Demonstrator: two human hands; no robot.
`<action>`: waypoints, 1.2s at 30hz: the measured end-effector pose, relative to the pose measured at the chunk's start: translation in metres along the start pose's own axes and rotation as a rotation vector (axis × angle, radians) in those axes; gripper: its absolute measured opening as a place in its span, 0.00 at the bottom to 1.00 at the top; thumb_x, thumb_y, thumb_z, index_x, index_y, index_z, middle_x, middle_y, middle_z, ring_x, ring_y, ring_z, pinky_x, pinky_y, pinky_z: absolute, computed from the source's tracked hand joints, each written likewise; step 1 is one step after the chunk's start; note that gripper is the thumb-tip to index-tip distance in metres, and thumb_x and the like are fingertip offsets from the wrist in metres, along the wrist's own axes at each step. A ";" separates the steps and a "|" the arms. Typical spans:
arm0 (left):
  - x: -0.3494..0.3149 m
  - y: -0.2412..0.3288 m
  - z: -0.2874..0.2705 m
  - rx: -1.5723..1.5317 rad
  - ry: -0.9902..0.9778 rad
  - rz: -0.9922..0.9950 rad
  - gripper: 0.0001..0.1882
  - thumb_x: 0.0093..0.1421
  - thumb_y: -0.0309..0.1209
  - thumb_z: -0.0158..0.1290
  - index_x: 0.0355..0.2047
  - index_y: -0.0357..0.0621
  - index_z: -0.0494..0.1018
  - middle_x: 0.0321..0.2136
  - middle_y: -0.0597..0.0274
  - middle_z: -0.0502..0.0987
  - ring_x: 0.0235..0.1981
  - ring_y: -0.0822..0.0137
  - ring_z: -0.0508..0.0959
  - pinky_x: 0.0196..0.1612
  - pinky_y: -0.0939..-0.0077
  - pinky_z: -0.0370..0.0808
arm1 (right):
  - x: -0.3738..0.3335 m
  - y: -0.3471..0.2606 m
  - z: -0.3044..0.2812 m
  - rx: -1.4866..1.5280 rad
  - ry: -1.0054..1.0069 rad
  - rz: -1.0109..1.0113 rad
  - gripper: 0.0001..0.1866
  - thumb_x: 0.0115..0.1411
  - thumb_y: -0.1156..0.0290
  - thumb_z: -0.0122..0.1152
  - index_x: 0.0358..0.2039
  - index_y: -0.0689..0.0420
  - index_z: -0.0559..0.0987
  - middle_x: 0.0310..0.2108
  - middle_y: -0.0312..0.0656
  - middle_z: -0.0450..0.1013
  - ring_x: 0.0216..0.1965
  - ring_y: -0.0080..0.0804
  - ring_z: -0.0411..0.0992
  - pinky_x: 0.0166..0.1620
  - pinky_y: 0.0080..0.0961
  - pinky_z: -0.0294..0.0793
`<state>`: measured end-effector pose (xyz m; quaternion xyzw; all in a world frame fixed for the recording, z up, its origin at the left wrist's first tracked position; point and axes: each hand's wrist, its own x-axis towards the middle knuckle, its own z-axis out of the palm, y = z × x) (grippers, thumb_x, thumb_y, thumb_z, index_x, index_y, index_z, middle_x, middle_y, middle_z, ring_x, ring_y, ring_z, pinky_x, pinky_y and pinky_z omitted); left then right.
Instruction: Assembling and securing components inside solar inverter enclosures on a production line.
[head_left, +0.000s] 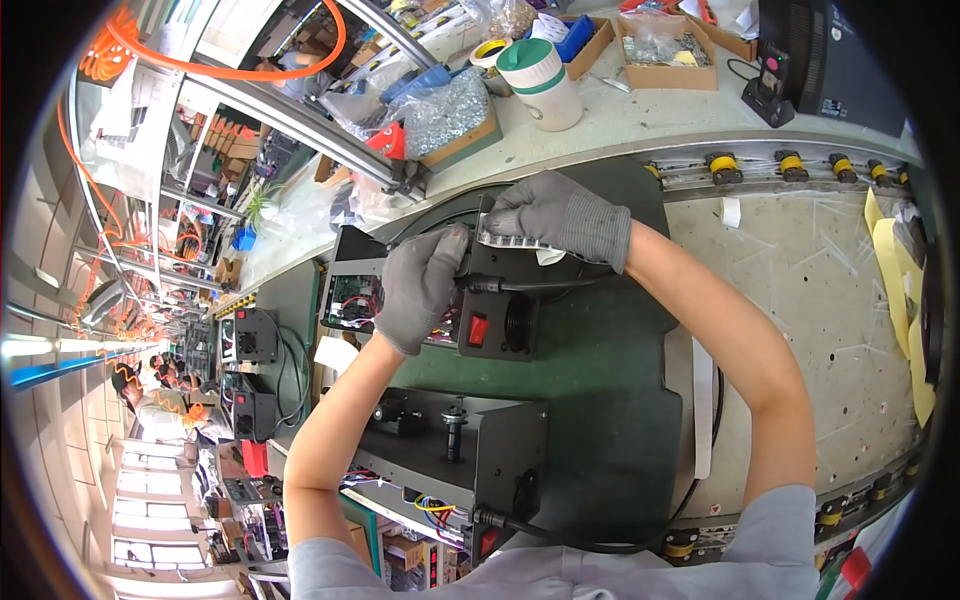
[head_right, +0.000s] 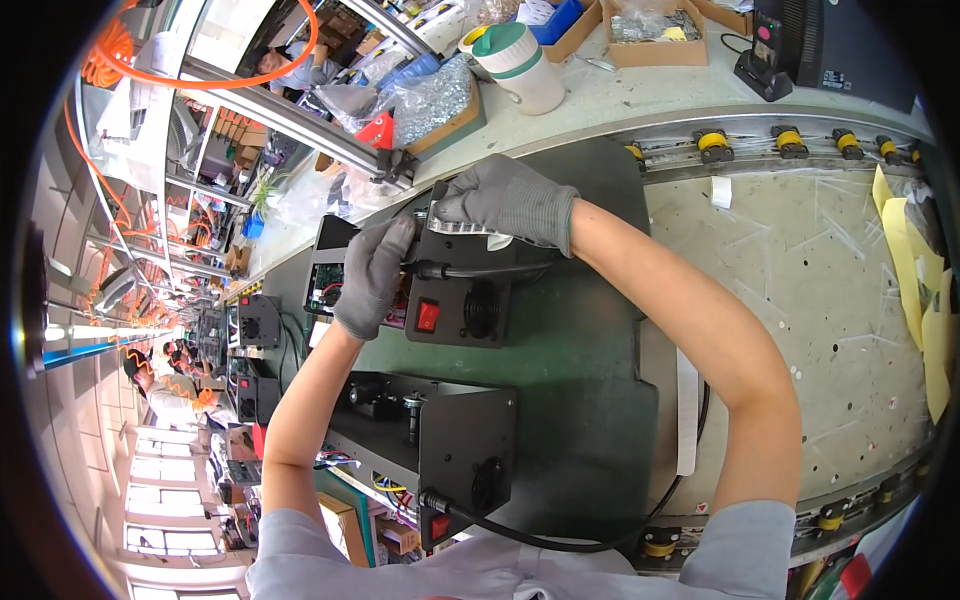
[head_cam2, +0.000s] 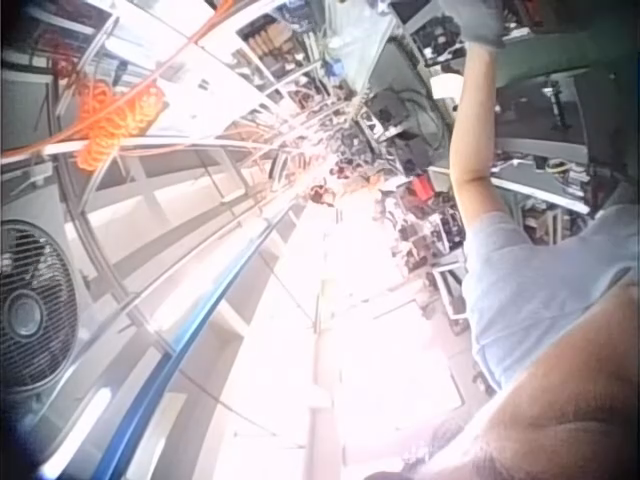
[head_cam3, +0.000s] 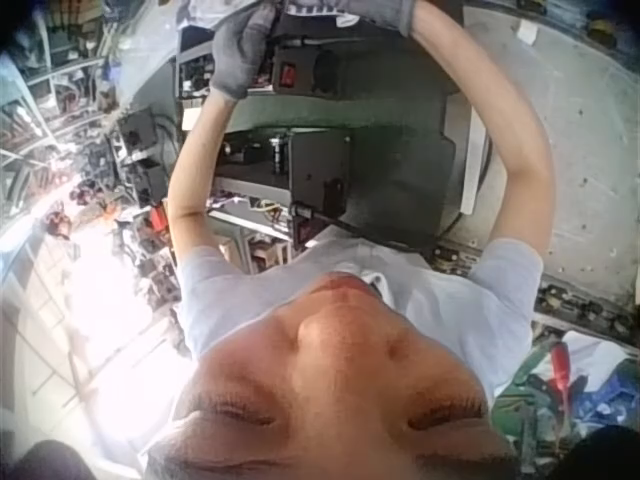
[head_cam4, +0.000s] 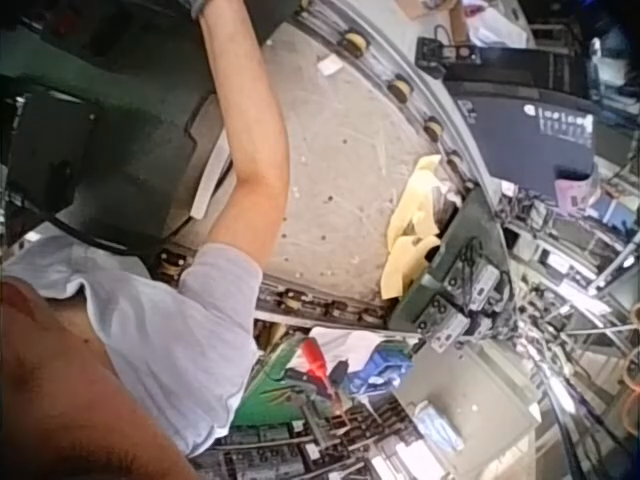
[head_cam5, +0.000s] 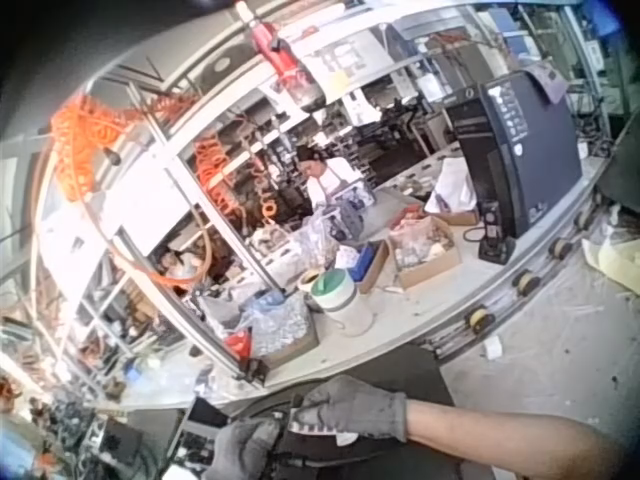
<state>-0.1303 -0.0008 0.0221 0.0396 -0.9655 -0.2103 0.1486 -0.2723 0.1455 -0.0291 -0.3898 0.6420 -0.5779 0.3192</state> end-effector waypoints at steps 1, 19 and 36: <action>0.000 0.000 0.000 0.021 -0.013 -0.017 0.17 0.62 0.37 0.44 0.26 0.36 0.74 0.20 0.43 0.72 0.26 0.43 0.72 0.29 0.58 0.65 | 0.001 0.000 0.000 -0.005 -0.007 -0.006 0.15 0.55 0.60 0.62 0.34 0.60 0.81 0.24 0.34 0.74 0.26 0.16 0.68 0.34 0.17 0.69; -0.008 0.007 -0.007 -0.288 0.147 0.043 0.17 0.63 0.38 0.45 0.32 0.34 0.73 0.25 0.47 0.75 0.25 0.50 0.75 0.33 0.63 0.69 | -0.054 -0.040 -0.002 -0.078 0.249 0.029 0.18 0.53 0.56 0.61 0.26 0.62 0.79 0.19 0.33 0.71 0.23 0.18 0.67 0.29 0.18 0.67; -0.143 0.121 -0.043 -0.501 -0.055 -0.233 0.10 0.53 0.30 0.60 0.29 0.35 0.74 0.20 0.61 0.72 0.22 0.76 0.70 0.28 0.78 0.68 | -0.183 -0.066 0.104 0.370 0.224 -0.253 0.12 0.55 0.72 0.59 0.39 0.63 0.78 0.32 0.36 0.75 0.32 0.16 0.70 0.37 0.16 0.70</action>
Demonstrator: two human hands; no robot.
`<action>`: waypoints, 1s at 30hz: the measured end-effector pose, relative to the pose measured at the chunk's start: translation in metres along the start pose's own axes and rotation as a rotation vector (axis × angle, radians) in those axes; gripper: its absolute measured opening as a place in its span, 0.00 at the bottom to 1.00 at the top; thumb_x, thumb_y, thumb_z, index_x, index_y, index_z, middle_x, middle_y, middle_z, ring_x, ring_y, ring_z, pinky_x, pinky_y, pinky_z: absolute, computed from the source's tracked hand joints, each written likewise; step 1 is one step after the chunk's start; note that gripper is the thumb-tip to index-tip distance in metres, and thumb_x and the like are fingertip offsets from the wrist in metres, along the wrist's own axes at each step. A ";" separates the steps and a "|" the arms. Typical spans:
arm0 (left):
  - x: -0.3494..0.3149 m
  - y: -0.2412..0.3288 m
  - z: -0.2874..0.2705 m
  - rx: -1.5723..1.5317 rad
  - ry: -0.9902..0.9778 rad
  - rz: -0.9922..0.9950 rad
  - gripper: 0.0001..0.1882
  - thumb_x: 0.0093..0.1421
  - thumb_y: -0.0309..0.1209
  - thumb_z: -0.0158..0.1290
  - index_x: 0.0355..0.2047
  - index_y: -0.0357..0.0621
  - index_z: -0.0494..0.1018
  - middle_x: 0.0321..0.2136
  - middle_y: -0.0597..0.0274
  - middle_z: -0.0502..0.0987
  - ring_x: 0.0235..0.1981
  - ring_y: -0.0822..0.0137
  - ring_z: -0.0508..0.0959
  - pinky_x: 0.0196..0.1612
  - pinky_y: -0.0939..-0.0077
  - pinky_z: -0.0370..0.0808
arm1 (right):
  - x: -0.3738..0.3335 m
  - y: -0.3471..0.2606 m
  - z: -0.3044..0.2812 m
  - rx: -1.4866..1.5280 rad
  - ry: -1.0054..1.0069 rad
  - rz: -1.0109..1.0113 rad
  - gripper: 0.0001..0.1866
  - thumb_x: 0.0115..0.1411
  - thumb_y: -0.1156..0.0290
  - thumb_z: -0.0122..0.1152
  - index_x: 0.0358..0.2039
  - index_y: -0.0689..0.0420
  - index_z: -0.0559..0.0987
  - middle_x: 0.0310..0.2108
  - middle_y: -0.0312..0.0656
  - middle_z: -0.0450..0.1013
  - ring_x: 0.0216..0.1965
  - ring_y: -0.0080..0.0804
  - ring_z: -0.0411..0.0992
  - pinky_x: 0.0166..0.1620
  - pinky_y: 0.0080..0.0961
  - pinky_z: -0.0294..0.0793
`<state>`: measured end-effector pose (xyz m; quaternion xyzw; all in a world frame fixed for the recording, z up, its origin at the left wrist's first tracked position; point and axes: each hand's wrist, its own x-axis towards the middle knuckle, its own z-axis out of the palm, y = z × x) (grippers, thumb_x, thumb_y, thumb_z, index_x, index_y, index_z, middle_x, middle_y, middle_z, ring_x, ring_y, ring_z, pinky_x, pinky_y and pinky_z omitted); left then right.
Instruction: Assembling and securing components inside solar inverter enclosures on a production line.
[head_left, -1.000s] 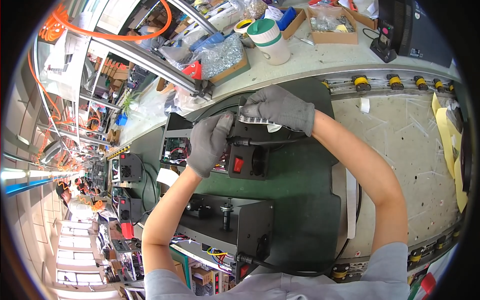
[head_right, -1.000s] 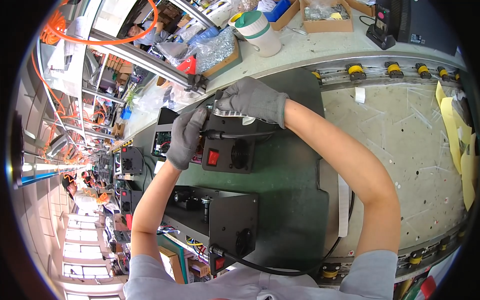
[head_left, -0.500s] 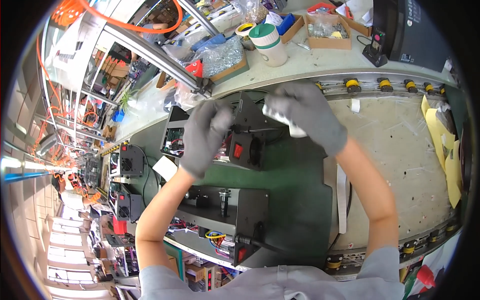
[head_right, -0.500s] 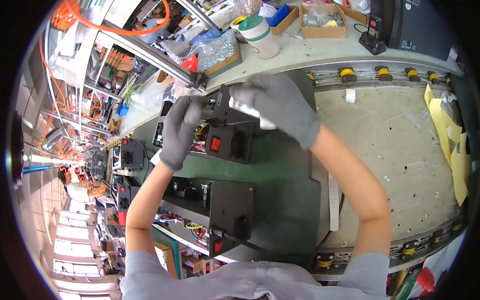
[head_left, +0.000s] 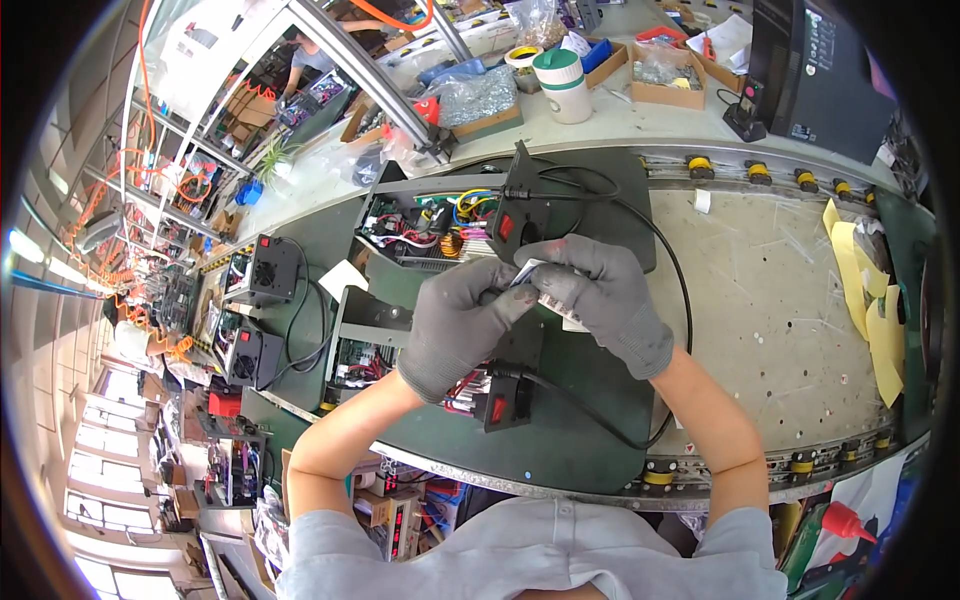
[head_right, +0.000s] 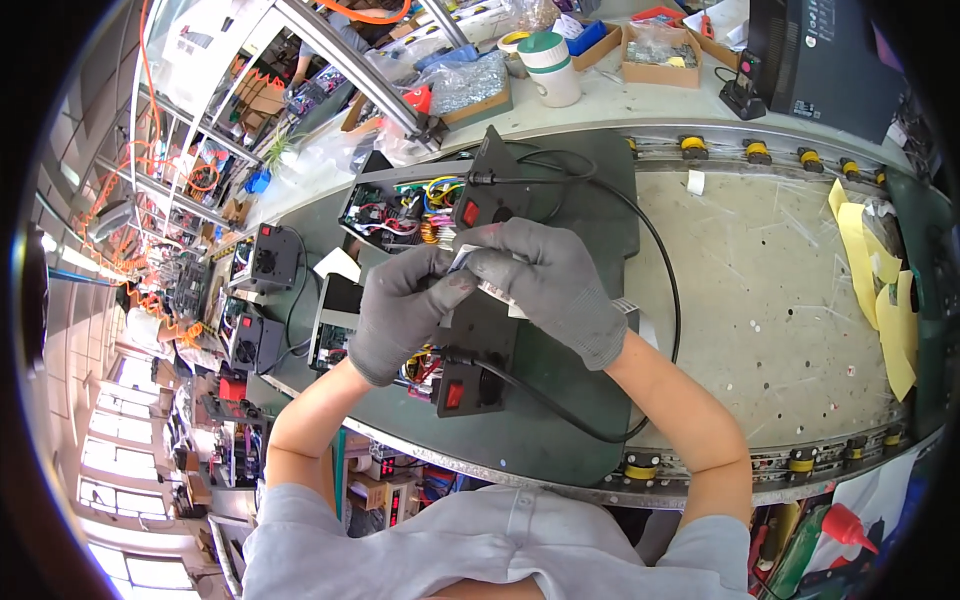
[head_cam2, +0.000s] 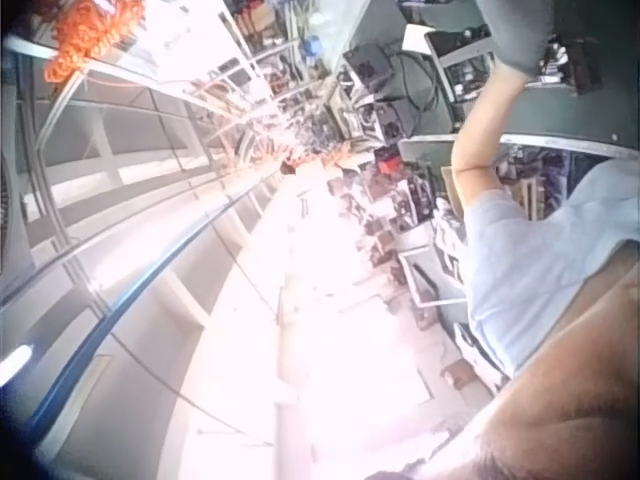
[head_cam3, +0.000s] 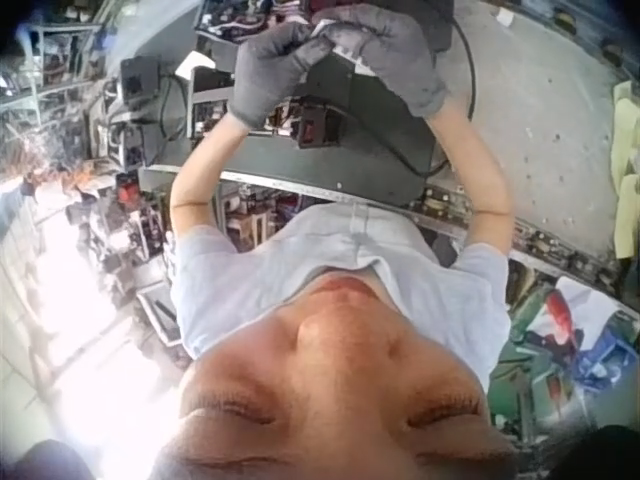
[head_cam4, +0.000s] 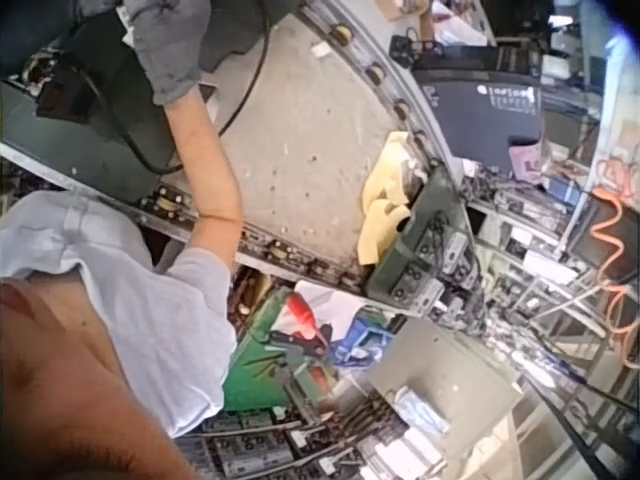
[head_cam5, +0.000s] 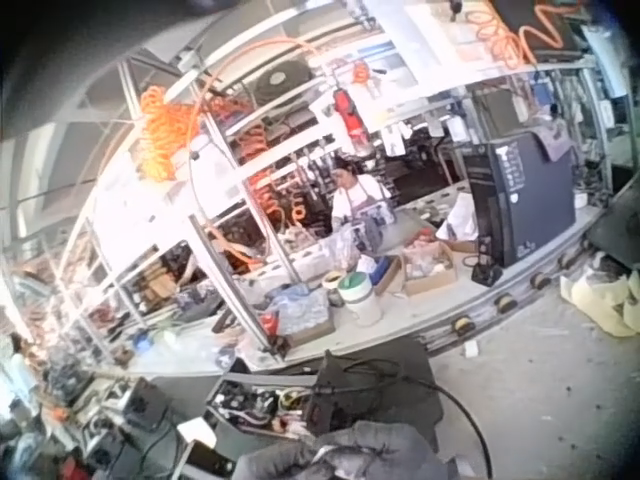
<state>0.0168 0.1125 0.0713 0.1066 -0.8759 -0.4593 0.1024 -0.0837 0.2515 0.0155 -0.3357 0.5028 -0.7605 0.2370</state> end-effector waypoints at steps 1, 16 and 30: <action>-0.004 0.001 -0.001 0.050 0.022 0.044 0.09 0.53 0.30 0.60 0.29 0.35 0.74 0.19 0.60 0.72 0.22 0.74 0.70 0.28 0.77 0.68 | -0.003 0.000 0.003 0.032 -0.001 0.013 0.11 0.55 0.73 0.59 0.39 0.63 0.78 0.31 0.36 0.75 0.32 0.16 0.70 0.36 0.17 0.70; -0.027 -0.027 -0.025 0.402 -0.149 0.093 0.29 0.50 0.47 0.59 0.49 0.45 0.70 0.37 0.53 0.75 0.31 0.57 0.77 0.34 0.68 0.72 | -0.010 0.027 -0.009 0.056 -0.056 0.442 0.09 0.53 0.68 0.62 0.30 0.61 0.81 0.23 0.31 0.73 0.24 0.13 0.66 0.26 0.15 0.65; -0.028 -0.030 -0.016 0.475 -0.293 0.079 0.47 0.44 0.61 0.56 0.55 0.36 0.64 0.38 0.44 0.75 0.41 0.46 0.74 0.46 0.61 0.67 | -0.004 0.051 0.005 0.126 -0.118 0.520 0.10 0.54 0.68 0.61 0.30 0.61 0.81 0.23 0.31 0.73 0.24 0.13 0.66 0.27 0.14 0.65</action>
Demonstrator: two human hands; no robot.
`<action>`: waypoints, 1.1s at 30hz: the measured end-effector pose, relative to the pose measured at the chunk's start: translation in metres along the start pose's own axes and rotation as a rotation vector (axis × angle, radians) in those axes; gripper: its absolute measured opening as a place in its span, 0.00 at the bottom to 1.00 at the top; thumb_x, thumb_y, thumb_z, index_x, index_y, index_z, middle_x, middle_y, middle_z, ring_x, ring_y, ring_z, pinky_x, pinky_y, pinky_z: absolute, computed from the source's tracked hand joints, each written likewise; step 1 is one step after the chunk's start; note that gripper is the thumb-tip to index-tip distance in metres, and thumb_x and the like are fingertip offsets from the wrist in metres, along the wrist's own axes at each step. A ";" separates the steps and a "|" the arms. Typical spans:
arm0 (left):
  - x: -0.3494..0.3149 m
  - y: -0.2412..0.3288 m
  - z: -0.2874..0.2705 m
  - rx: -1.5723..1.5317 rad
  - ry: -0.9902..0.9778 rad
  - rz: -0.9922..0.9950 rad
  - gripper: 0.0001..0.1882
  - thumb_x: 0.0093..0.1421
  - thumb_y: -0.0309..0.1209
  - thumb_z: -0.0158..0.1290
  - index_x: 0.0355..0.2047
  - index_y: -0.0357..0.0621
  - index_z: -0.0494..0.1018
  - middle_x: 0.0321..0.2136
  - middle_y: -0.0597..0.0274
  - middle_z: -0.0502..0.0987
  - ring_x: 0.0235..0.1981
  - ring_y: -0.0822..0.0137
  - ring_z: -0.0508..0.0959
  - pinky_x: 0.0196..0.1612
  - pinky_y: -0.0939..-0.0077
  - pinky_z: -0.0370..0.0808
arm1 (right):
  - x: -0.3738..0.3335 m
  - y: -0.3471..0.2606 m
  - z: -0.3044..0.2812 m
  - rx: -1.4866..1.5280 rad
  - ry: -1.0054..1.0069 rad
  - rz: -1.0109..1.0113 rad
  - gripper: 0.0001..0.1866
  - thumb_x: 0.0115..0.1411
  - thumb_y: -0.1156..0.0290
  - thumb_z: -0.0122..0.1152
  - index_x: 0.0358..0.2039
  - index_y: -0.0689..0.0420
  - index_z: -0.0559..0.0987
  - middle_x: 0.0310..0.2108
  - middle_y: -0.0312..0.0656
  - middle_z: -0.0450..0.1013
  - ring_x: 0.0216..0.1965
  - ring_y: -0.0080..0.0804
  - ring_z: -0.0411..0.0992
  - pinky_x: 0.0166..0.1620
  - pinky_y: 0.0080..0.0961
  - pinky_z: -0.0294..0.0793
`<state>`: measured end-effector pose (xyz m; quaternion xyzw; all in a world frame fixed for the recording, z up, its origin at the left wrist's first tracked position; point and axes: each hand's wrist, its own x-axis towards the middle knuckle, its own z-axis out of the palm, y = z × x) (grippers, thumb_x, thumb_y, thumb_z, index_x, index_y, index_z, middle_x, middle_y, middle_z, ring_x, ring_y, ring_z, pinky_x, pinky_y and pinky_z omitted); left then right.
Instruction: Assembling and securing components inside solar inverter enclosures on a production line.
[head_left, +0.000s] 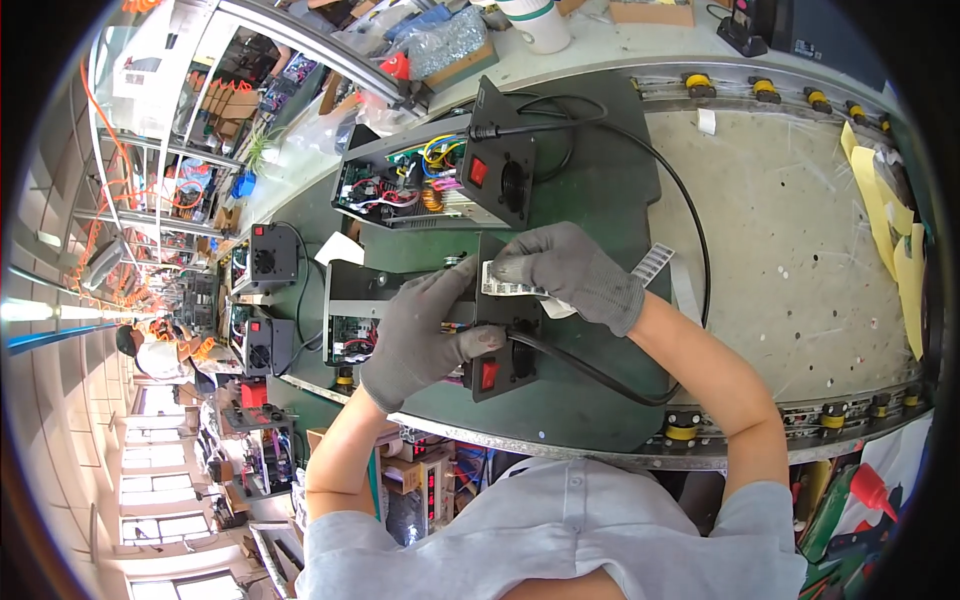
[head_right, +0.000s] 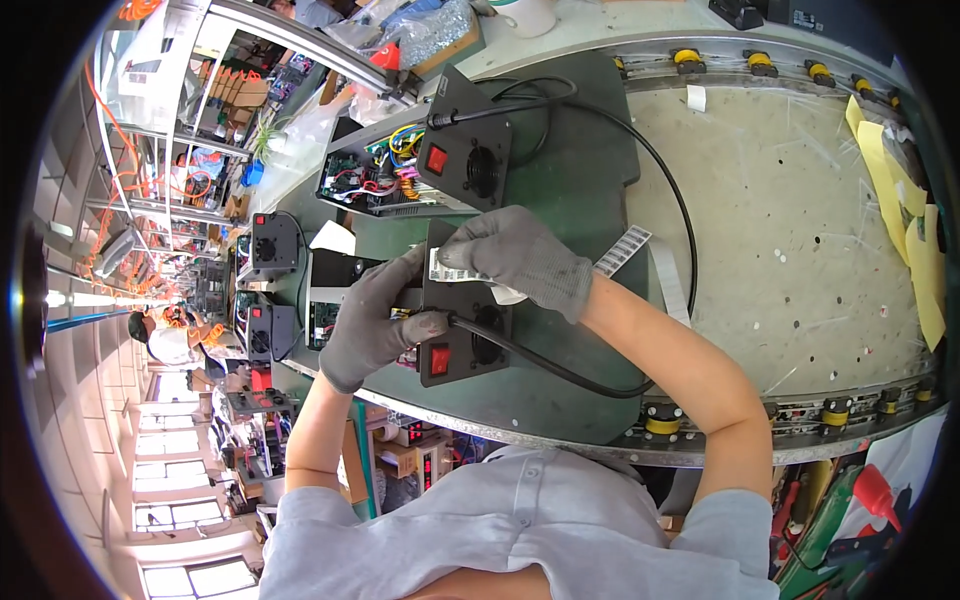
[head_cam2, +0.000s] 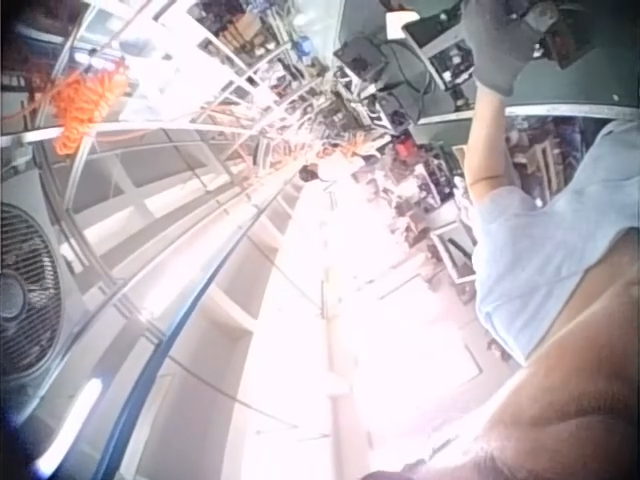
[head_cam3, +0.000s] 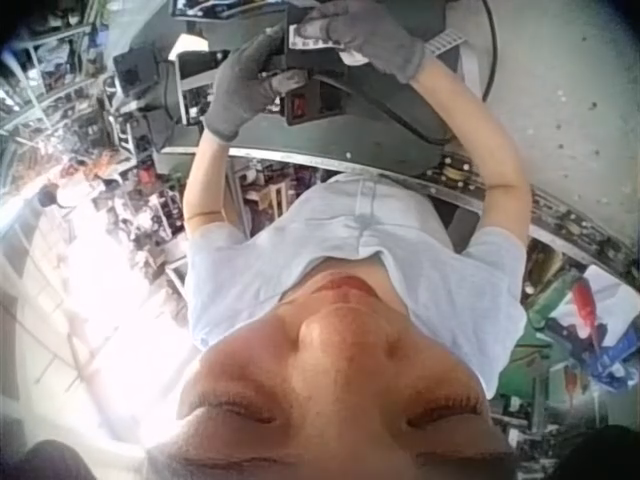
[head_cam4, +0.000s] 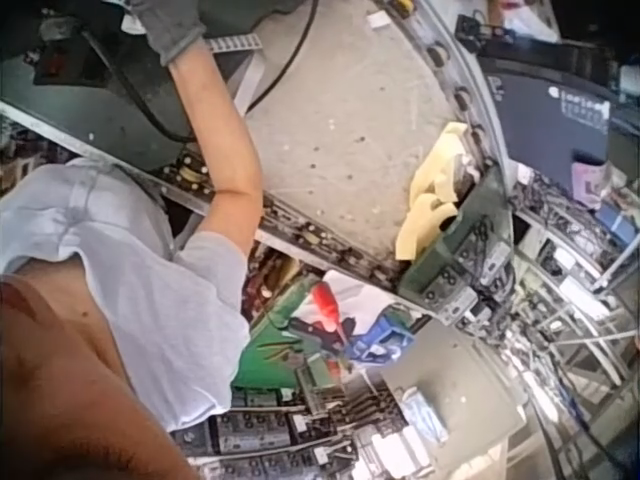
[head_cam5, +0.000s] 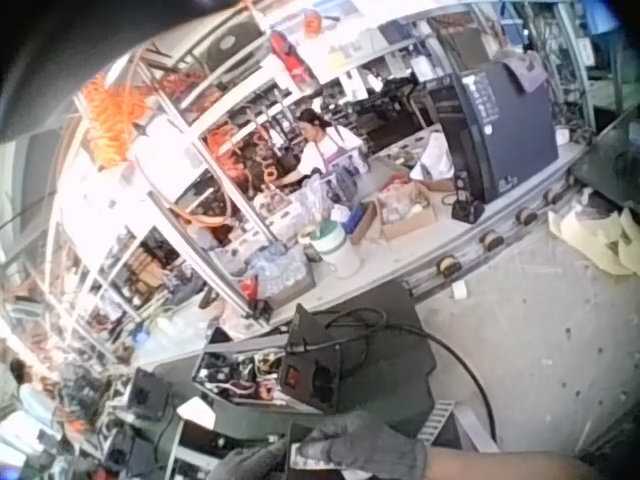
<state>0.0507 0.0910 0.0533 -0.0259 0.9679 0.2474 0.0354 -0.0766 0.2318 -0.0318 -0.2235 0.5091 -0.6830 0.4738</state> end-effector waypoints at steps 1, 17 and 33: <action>0.000 -0.002 0.001 -0.001 -0.004 0.001 0.47 0.44 0.61 0.56 0.55 0.36 0.64 0.38 0.44 0.75 0.41 0.46 0.74 0.46 0.61 0.67 | 0.002 0.003 0.000 -0.012 -0.003 -0.012 0.10 0.54 0.68 0.61 0.31 0.61 0.81 0.23 0.31 0.73 0.24 0.13 0.66 0.28 0.14 0.65; 0.002 -0.005 0.002 -0.026 -0.006 -0.006 0.47 0.43 0.60 0.59 0.51 0.29 0.66 0.37 0.41 0.75 0.41 0.47 0.76 0.45 0.63 0.70 | 0.011 0.009 -0.001 -0.014 -0.027 -0.046 0.08 0.54 0.68 0.63 0.29 0.61 0.80 0.23 0.29 0.73 0.25 0.12 0.66 0.28 0.13 0.66; -0.106 -0.134 -0.047 -0.406 1.062 -0.264 0.23 0.65 0.42 0.45 0.47 0.31 0.71 0.42 0.57 0.75 0.44 0.68 0.73 0.51 0.75 0.67 | -0.143 -0.006 -0.210 -0.723 1.106 -0.341 0.15 0.58 0.65 0.53 0.37 0.64 0.78 0.27 0.32 0.71 0.29 0.16 0.64 0.32 0.16 0.64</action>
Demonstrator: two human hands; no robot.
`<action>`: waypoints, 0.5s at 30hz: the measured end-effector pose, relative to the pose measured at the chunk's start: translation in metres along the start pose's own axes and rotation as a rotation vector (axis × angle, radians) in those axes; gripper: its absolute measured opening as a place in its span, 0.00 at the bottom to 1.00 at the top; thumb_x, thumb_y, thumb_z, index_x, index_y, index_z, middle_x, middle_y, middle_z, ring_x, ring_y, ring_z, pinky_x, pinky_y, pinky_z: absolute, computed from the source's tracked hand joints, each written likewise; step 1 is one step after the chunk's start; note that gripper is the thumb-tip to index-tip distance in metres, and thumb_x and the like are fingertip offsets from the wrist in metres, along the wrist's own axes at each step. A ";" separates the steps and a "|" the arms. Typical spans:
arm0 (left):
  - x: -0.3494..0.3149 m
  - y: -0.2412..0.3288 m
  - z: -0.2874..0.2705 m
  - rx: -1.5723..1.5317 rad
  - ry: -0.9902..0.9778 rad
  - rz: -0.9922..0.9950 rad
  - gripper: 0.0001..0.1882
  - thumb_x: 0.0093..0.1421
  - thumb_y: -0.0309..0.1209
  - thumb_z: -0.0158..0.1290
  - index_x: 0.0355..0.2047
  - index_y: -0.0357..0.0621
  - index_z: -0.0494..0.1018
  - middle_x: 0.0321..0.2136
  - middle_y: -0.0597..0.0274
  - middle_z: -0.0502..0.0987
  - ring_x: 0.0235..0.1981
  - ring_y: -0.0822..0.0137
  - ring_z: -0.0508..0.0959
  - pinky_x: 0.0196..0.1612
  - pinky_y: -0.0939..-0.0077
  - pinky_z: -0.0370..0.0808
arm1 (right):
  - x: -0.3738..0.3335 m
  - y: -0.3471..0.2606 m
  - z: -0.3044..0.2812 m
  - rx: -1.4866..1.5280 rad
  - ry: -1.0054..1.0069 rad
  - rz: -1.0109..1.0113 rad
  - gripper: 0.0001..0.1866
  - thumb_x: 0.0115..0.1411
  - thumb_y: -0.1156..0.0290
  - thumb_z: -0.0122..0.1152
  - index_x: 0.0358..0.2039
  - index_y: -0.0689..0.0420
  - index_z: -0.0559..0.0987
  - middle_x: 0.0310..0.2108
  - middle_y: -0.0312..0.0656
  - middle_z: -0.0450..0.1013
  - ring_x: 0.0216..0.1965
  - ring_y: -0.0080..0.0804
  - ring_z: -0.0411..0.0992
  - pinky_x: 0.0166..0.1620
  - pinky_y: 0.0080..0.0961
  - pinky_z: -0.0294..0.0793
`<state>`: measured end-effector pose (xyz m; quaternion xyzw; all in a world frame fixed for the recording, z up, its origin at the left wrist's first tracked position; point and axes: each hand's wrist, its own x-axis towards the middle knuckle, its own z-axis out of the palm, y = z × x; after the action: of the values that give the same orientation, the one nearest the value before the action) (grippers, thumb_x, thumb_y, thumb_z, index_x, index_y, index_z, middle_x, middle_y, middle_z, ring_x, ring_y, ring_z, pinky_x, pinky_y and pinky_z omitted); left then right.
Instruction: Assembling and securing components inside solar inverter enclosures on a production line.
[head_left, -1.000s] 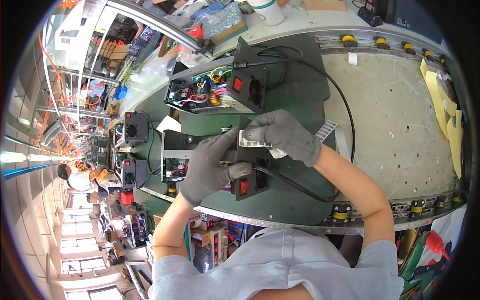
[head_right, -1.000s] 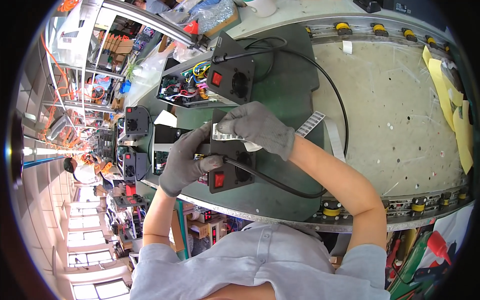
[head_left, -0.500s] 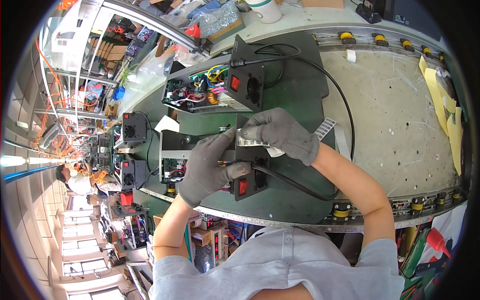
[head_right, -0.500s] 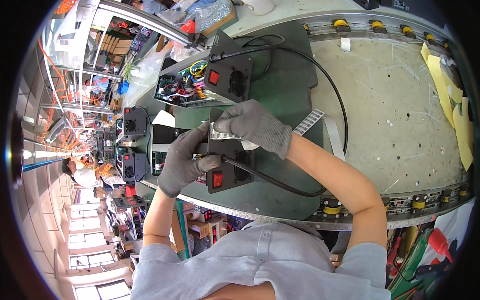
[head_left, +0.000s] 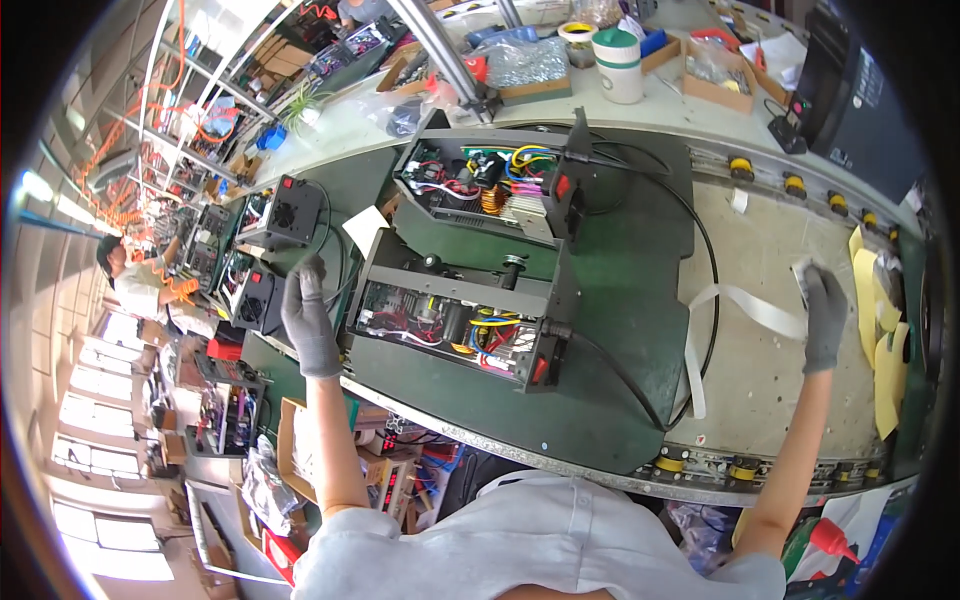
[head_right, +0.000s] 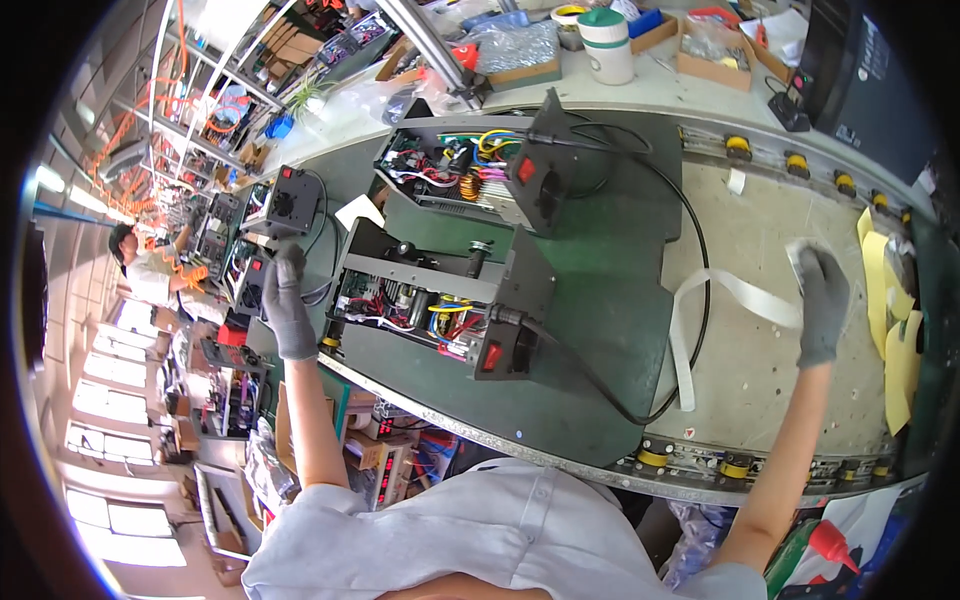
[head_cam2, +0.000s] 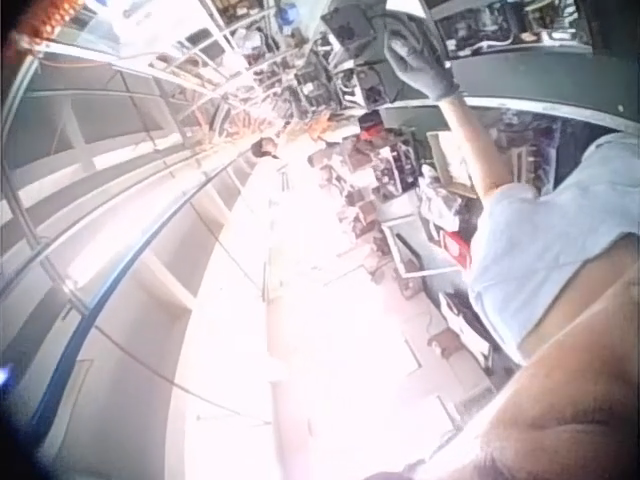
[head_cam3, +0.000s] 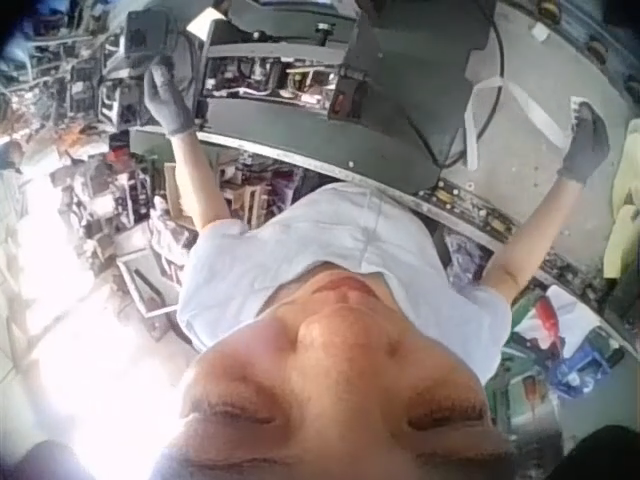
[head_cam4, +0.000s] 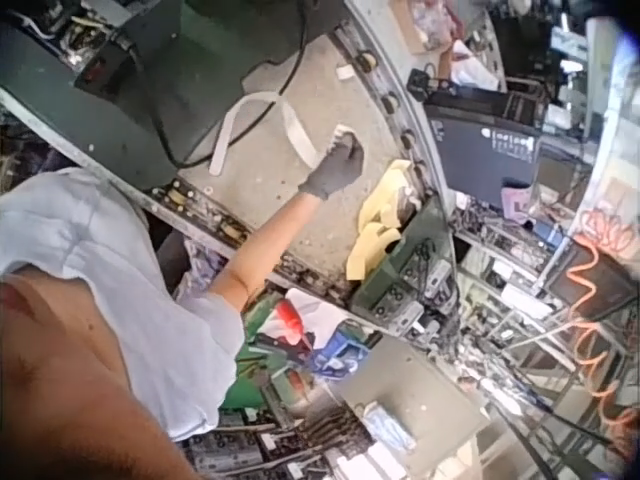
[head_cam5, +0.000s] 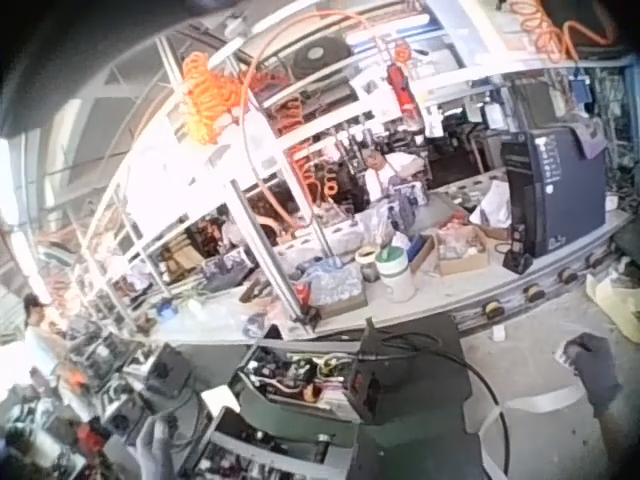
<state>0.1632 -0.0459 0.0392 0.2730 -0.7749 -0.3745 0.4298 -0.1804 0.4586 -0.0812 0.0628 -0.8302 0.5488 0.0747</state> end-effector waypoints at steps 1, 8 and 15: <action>-0.004 -0.025 -0.012 0.038 0.005 -0.071 0.24 0.67 0.43 0.42 0.48 0.31 0.70 0.42 0.56 0.75 0.44 0.68 0.73 0.52 0.75 0.67 | 0.006 0.048 -0.018 -0.171 0.015 0.085 0.15 0.58 0.65 0.53 0.39 0.62 0.78 0.30 0.37 0.75 0.30 0.22 0.70 0.33 0.20 0.67; -0.064 -0.135 -0.007 0.211 -0.224 0.036 0.34 0.50 0.18 0.55 0.58 0.40 0.56 0.40 0.60 0.75 0.40 0.71 0.74 0.39 0.77 0.75 | -0.090 0.057 -0.011 -0.843 -0.394 0.175 0.26 0.51 0.63 0.61 0.51 0.57 0.71 0.47 0.48 0.70 0.48 0.47 0.70 0.50 0.35 0.69; -0.068 -0.129 0.030 -0.440 -0.195 -0.524 0.26 0.62 0.50 0.36 0.46 0.42 0.70 0.38 0.53 0.75 0.39 0.58 0.76 0.41 0.60 0.76 | -0.143 0.015 -0.038 -0.786 0.112 -0.326 0.24 0.50 0.69 0.62 0.49 0.59 0.72 0.48 0.53 0.69 0.51 0.51 0.66 0.53 0.39 0.66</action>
<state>0.1830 -0.0587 -0.1076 0.3263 -0.6168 -0.6542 0.2917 -0.0410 0.5028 -0.1075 0.1301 -0.9501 0.1742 0.2235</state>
